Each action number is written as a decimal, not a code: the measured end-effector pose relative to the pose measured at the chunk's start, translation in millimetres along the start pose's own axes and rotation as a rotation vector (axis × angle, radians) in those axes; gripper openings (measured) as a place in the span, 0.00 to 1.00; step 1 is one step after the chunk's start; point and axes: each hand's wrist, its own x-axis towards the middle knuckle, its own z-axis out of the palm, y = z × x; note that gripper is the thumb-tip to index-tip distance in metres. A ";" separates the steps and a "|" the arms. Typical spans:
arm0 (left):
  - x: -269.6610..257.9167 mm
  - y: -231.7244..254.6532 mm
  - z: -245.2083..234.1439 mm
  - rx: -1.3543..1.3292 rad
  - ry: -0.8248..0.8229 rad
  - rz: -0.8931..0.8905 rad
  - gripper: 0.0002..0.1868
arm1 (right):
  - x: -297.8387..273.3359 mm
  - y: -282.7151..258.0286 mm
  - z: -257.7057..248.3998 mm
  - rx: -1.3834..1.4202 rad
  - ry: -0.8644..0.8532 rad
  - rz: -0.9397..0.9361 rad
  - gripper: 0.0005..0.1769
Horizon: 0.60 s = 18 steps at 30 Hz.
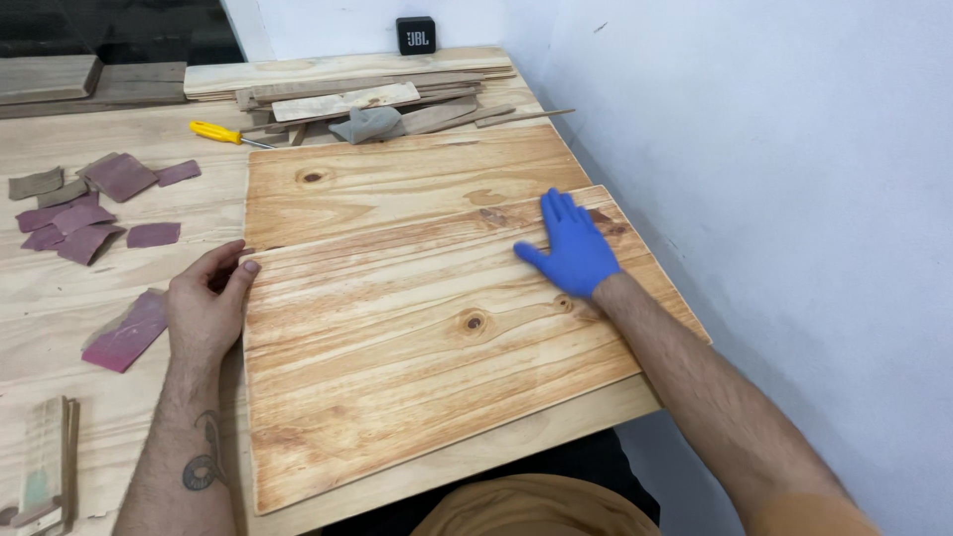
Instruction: The person sands the surface of a wooden board using a sanding block held in the right hand while wearing a blue glove. The left hand stabilizes the board on the workbench. The person moves the sanding block across the wood in back-and-forth motions, occasionally adjusting the board's position.
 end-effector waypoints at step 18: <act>-0.3 -13.6 -1.3 0.017 0.000 0.061 0.19 | -1.4 -12.4 7.0 -0.108 -0.047 -0.283 0.47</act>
